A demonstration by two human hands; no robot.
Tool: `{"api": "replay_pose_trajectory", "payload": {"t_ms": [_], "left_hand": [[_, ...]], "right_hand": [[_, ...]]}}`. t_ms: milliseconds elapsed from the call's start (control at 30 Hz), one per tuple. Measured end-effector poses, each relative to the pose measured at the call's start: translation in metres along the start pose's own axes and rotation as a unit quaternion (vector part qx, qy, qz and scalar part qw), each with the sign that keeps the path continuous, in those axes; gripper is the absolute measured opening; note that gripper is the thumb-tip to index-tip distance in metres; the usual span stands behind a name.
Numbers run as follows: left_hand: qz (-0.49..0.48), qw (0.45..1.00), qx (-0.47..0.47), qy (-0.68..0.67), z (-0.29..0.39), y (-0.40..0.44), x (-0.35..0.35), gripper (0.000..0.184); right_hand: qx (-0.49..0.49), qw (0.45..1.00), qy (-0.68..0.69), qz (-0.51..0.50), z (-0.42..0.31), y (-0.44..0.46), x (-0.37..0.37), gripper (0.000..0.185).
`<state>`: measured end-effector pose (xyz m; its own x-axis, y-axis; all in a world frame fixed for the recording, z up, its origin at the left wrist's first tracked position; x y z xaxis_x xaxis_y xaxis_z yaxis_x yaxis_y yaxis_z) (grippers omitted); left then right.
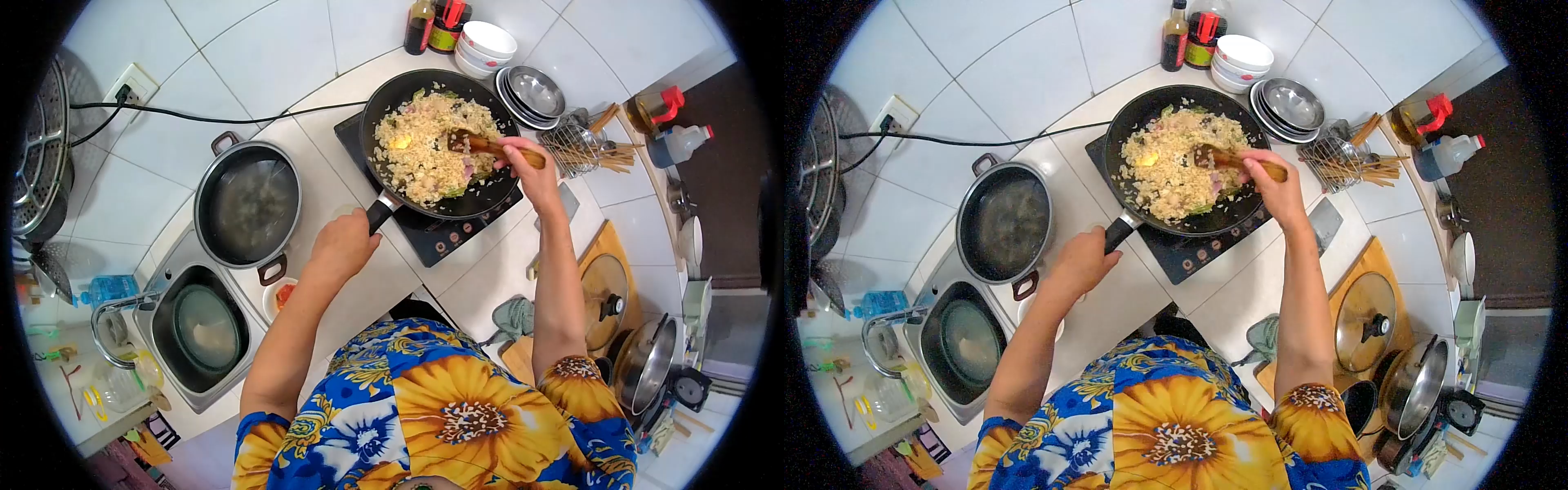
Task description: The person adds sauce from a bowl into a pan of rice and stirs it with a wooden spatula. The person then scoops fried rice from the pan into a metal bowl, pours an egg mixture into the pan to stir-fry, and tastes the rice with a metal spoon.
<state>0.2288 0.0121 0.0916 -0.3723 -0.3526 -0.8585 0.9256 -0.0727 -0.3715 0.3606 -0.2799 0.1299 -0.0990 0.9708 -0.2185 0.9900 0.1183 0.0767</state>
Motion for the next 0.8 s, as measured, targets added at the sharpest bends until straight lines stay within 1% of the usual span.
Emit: {"api": "replay_pose_trajectory", "payload": {"t_ms": [33, 100, 167, 200, 267, 300, 367, 433, 533, 667, 733, 767, 800], "left_hand": [[0.001, 1.000, 0.000, 0.002, 0.000, 0.000, 0.000, 0.033], [0.001, 1.000, 0.003, 0.003, -0.001, 0.001, 0.001, 0.033], [0.002, 1.000, 0.004, 0.005, 0.000, 0.001, 0.001, 0.033], [0.003, 1.000, 0.002, 0.007, 0.000, 0.000, -0.001, 0.033], [0.004, 1.000, -0.002, 0.012, 0.000, -0.002, -0.003, 0.033], [0.012, 1.000, 0.000, 0.003, 0.001, -0.003, -0.004, 0.034], [0.021, 1.000, 0.001, -0.004, 0.001, -0.003, -0.004, 0.035], [0.017, 1.000, 0.005, 0.004, 0.000, -0.001, -0.002, 0.036], [0.000, 1.000, -0.010, 0.012, 0.003, -0.003, -0.004, 0.034], [0.004, 1.000, -0.010, 0.017, 0.001, -0.002, 0.000, 0.034], [0.007, 1.000, -0.011, 0.006, 0.002, -0.003, -0.002, 0.034], [0.005, 1.000, -0.013, 0.007, 0.001, -0.002, -0.001, 0.034], [0.011, 1.000, -0.004, 0.008, 0.001, -0.002, 0.000, 0.033]], "right_hand": [[0.007, 0.999, -0.008, -0.035, 0.005, -0.002, 0.005, 0.018], [0.007, 0.998, 0.010, -0.057, 0.016, -0.003, 0.018, 0.016], [0.034, 0.994, 0.055, -0.093, 0.028, -0.002, 0.034, 0.017], [0.034, 0.993, 0.057, -0.093, 0.027, -0.002, 0.042, 0.017], [0.109, 0.987, 0.093, -0.077, 0.033, -0.003, 0.056, 0.021], [0.109, 0.986, 0.096, -0.078, 0.033, -0.003, 0.062, 0.021], [0.192, 0.960, 0.202, -0.006, 0.047, -0.003, 0.066, 0.023], [0.197, 0.954, 0.225, -0.005, 0.053, -0.002, 0.067, 0.025], [0.217, 0.920, 0.326, -0.003, 0.057, -0.002, 0.066, 0.026], [0.215, 0.919, 0.331, -0.010, 0.051, -0.002, 0.061, 0.026], [0.193, 0.950, 0.246, 0.006, 0.051, -0.001, 0.054, 0.026], [0.195, 0.949, 0.247, 0.005, 0.054, -0.001, 0.054, 0.026], [0.154, 0.965, 0.212, -0.009, 0.051, -0.001, 0.054, 0.025]]}}
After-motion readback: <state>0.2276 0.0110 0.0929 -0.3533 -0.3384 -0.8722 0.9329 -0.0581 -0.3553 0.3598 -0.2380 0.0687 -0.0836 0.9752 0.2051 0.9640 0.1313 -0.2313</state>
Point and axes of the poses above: each hand's wrist, its own y-axis towards the middle knuckle, its own x-axis out of the palm, z = x × y, the point moved 6 cm from there along y, towards the middle knuckle, and after that the axes turned 6 degrees about y, right-handed, at the moved point
